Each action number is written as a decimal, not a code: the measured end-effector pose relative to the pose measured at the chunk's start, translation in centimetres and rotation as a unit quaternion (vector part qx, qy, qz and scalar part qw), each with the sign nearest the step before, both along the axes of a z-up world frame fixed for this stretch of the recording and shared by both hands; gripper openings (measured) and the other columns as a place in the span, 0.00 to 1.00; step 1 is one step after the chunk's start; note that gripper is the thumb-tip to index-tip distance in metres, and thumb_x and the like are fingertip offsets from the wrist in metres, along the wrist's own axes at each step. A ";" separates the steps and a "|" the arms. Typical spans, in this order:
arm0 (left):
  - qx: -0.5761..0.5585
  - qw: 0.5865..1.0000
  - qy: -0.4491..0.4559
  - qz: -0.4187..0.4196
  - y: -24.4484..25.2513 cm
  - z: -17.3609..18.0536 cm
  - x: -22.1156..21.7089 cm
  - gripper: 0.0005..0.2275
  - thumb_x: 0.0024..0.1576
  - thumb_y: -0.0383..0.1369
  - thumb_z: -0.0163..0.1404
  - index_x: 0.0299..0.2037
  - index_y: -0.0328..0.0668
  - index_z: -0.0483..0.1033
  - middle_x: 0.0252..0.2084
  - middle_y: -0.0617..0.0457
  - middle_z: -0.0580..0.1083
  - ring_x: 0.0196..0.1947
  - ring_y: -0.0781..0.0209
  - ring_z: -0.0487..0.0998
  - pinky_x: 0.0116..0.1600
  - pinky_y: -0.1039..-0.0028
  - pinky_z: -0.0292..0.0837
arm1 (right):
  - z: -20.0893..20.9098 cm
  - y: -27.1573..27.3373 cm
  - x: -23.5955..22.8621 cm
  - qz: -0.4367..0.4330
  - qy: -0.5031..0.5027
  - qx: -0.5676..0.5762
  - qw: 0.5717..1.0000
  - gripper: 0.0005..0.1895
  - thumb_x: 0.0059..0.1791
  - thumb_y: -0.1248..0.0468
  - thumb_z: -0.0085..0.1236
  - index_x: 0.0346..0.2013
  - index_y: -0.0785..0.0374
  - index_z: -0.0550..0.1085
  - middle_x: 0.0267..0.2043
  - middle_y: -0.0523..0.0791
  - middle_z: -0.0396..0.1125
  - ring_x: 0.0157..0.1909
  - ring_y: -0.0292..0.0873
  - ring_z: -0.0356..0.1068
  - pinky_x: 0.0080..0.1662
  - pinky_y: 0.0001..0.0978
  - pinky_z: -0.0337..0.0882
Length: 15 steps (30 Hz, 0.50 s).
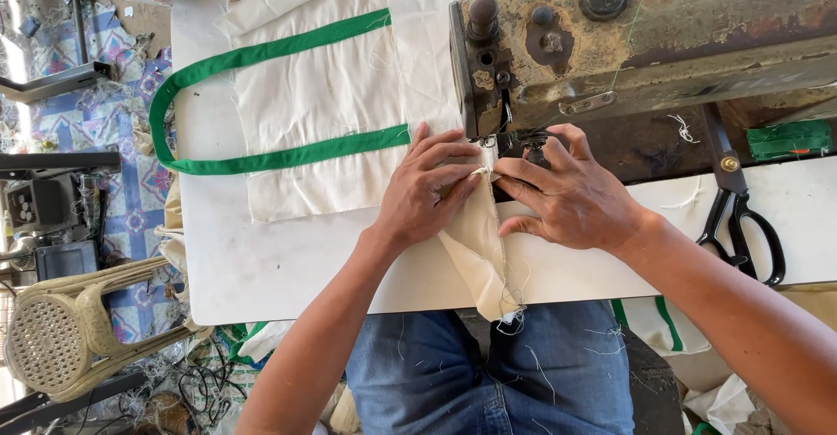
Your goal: A person uses an industrial sewing machine to stitch a fabric bag and then trims the excess material with scissors.
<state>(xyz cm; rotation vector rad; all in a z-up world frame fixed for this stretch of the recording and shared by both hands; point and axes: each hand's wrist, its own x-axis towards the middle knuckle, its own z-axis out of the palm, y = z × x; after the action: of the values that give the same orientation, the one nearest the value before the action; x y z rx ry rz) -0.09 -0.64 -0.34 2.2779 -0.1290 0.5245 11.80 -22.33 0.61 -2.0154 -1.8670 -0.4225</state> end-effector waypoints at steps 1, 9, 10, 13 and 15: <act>0.000 1.000 0.000 0.000 -0.1 -0.2 0.1 0.06 0.61 0.33 0.58 0.41 0.42 0.86 0.50 0.46 0.80 0.62 0.43 0.75 0.76 0.48 0.48 | 0.1 0.1 0.1 0.000 0.000 0.000 1.000 0.41 0.51 0.33 0.43 0.61 0.63 0.71 0.57 0.43 0.65 0.43 0.46 0.54 0.66 0.61 0.54; 0.120 0.991 -0.059 0.016 -0.8 -0.6 0.0 0.07 0.60 0.38 0.59 0.40 0.47 0.86 0.51 0.50 0.78 0.59 0.47 0.75 0.75 0.47 0.50 | 0.4 0.3 0.0 0.009 -0.009 0.020 1.000 0.28 0.54 0.38 0.47 0.45 0.58 0.78 0.48 0.42 0.69 0.48 0.47 0.61 0.66 0.59 0.56; 0.120 0.991 -0.057 0.017 -0.8 -0.6 -0.1 0.07 0.60 0.38 0.59 0.40 0.47 0.86 0.51 0.50 0.78 0.59 0.47 0.75 0.75 0.47 0.50 | 0.4 0.3 0.0 0.010 -0.008 0.020 1.000 0.28 0.54 0.38 0.47 0.45 0.58 0.78 0.48 0.42 0.69 0.48 0.47 0.61 0.66 0.59 0.56; 0.126 0.990 -0.067 0.008 -0.8 -0.5 0.0 0.06 0.60 0.36 0.58 0.40 0.45 0.86 0.50 0.50 0.77 0.58 0.47 0.76 0.75 0.45 0.48 | 0.5 0.3 -0.1 0.010 0.001 0.016 1.000 0.28 0.54 0.37 0.47 0.44 0.57 0.78 0.48 0.41 0.69 0.51 0.46 0.61 0.65 0.57 0.56; 0.098 0.993 -0.062 0.010 -0.8 -0.6 0.1 0.06 0.61 0.34 0.57 0.39 0.45 0.86 0.48 0.51 0.79 0.57 0.47 0.77 0.75 0.46 0.49 | 0.6 0.3 -0.1 0.009 0.002 0.016 1.000 0.27 0.54 0.37 0.47 0.43 0.57 0.78 0.48 0.41 0.69 0.52 0.46 0.62 0.65 0.57 0.56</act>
<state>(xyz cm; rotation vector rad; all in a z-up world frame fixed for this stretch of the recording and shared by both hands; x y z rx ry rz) 0.00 -1.48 -0.92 2.4395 -0.2275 0.6900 11.68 -22.03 1.19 -1.9768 -1.8631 -0.4405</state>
